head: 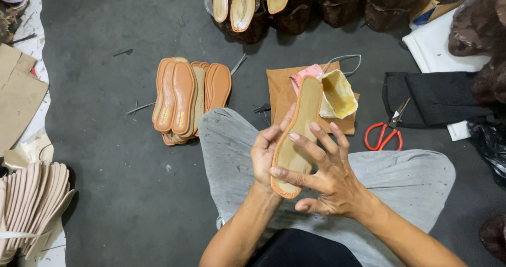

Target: The person sits on the floor of a shoe workshop and applies a yellow adhesive from an open container onto the underside of shoe insoles, spreading it over the surface with their fingers. They place each coated insole onto a stack of finished insoles and pick up the next one to repeat the process.

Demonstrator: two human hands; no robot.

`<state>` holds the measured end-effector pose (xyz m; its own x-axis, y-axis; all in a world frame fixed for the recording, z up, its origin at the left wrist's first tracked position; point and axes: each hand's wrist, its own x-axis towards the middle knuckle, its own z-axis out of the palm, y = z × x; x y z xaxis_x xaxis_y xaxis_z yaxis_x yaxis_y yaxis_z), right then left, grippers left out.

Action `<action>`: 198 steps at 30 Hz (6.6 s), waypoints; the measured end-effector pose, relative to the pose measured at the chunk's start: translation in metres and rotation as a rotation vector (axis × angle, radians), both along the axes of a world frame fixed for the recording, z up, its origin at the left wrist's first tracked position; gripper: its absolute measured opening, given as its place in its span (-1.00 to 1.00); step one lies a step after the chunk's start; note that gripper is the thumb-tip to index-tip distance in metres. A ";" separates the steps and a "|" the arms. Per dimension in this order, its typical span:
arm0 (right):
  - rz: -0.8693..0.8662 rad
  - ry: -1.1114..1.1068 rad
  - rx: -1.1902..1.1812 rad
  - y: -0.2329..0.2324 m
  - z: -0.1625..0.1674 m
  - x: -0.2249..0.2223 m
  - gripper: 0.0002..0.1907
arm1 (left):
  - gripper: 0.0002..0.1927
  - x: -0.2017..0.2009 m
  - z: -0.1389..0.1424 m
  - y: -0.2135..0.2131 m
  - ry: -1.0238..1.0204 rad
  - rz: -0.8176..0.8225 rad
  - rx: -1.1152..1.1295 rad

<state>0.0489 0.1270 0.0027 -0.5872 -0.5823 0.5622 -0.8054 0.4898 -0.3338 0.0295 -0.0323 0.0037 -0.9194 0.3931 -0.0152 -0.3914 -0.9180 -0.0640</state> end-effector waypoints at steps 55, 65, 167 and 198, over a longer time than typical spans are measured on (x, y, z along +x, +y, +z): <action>-0.650 -0.391 0.593 0.069 -0.105 -0.155 -0.38 | -0.42 0.024 -0.029 -0.040 0.061 0.143 0.034; -0.338 -0.433 -0.148 0.058 0.002 -0.077 -0.70 | -0.28 0.009 -0.021 -0.027 0.092 0.159 -0.205; -0.702 -0.424 -1.220 0.267 -0.168 -0.078 -0.38 | -0.34 -0.156 -0.019 0.281 0.222 -0.297 -0.638; -0.816 -0.380 -0.857 0.289 -0.200 -0.111 -0.42 | -0.34 -0.229 -0.084 0.438 0.183 -0.319 -0.688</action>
<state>-0.0625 0.4156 -0.1975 -0.8135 0.5005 0.2963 -0.1505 0.3110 -0.9384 -0.1991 0.4062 -0.0802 -0.7749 0.5961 -0.2101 -0.5924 -0.5691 0.5702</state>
